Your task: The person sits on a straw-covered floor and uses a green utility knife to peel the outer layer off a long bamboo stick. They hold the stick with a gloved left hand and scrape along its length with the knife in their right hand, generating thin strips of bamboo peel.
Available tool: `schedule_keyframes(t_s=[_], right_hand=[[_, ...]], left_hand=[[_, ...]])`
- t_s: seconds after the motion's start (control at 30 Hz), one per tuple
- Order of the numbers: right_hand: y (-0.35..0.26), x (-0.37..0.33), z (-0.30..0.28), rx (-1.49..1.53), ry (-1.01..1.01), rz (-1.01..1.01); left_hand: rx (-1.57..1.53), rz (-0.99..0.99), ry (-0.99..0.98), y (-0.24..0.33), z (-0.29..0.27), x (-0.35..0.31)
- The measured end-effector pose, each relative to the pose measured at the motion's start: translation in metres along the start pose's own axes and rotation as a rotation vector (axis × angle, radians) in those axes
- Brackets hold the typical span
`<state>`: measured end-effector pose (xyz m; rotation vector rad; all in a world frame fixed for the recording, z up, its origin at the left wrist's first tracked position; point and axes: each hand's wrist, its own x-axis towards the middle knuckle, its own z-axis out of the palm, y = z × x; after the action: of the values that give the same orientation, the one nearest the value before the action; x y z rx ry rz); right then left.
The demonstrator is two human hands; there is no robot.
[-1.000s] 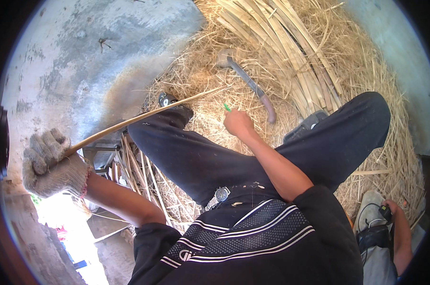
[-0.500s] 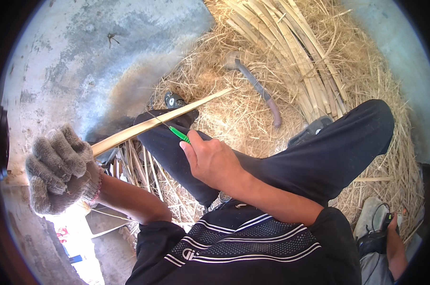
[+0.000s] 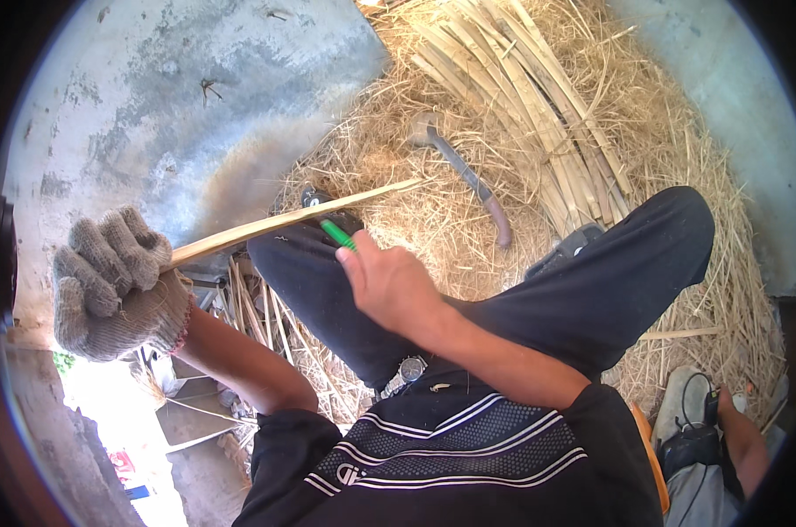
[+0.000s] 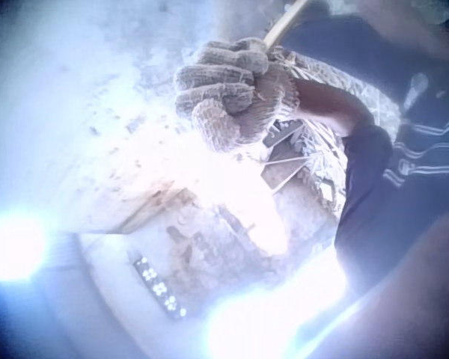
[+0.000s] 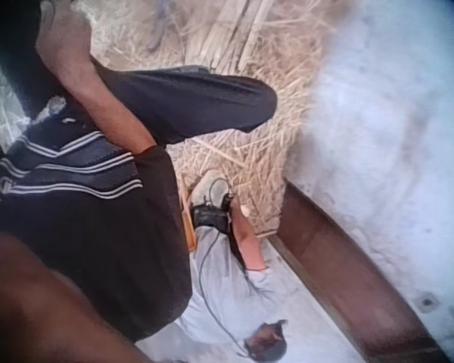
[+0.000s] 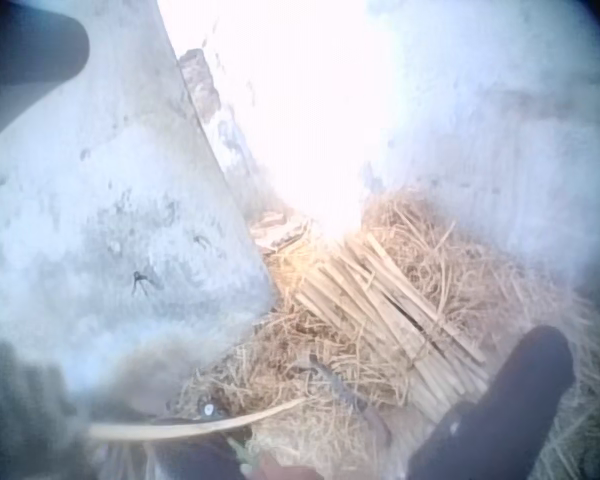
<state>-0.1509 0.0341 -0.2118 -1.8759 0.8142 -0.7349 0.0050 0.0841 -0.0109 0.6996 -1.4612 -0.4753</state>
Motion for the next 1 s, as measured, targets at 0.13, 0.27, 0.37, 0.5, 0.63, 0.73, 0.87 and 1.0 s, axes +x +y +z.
schedule_keyframes(t_s=[0.13,0.27,0.37,0.5,0.63,0.73,0.87,1.0], right_hand=[[0.017,-0.005,0.017,-0.037,0.025,0.103],[0.046,0.005,0.023,-0.119,0.05,0.101],[0.016,-0.003,0.015,-0.058,0.0,-0.004],[0.054,0.009,0.027,-0.219,0.046,0.021],[0.038,0.015,0.023,-0.217,-0.014,0.105],[0.033,0.021,0.019,-0.179,-0.041,0.071],[0.099,0.034,0.04,-0.302,0.04,0.23],[0.081,0.039,0.028,-0.136,-0.084,0.253]], left_hand=[[-0.005,0.018,0.012,-0.005,0.003,0.007],[-0.007,0.048,0.058,-0.007,0.004,0.012],[0.052,0.112,0.253,-0.007,-0.006,0.01],[0.085,0.082,0.431,-0.008,0.003,0.017],[0.176,0.119,0.456,-0.007,-0.013,0.014],[0.209,0.138,0.553,-0.016,-0.006,0.02],[0.268,0.151,0.661,-0.015,0.006,0.026],[0.308,0.179,0.684,-0.01,0.0,0.026]])
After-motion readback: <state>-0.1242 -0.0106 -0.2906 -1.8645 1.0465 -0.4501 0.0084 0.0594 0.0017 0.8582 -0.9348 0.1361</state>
